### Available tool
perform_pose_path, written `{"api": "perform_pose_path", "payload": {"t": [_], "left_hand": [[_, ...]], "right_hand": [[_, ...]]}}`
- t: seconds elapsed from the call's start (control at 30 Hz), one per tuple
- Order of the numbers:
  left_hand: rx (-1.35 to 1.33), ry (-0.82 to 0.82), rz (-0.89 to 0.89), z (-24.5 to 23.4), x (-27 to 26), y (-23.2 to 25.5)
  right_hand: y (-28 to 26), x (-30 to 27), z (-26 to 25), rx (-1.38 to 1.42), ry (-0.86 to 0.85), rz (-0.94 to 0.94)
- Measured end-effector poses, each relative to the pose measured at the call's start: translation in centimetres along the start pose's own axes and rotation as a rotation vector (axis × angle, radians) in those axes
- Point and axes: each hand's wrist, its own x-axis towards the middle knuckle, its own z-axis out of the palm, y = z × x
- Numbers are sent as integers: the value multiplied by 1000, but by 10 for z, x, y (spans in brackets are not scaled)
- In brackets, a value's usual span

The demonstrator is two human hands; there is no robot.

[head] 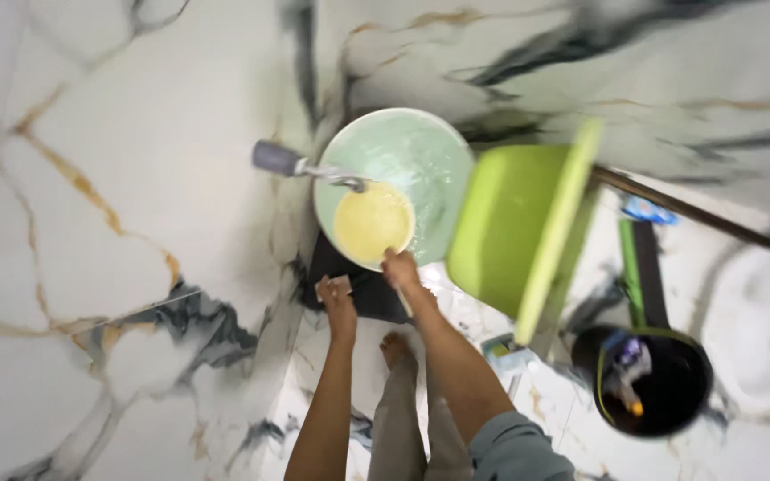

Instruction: The person scrubs a marble-patterned tiled floor with a brush and water, then pours water from a yellow cup to rinse the area. They use a squeegee to push the water across the floor and into a drain, repeating the process to clear the surface.

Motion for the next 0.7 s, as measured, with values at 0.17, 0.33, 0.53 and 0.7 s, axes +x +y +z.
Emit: {"api": "perform_pose_path", "payload": {"t": [0.17, 0.33, 0.53, 0.7], "left_hand": [[268, -42, 194, -23, -19, 57], [-9, -273, -145, -41, -76, 98], [307, -1031, 410, -5, -178, 75], [789, -1278, 702, 39, -288, 4]], "right_hand": [[21, -118, -2, 298, -60, 46], [74, -236, -24, 87, 32, -29], [181, -365, -68, 418, 261, 129], [285, -471, -99, 624, 530, 272]]}}
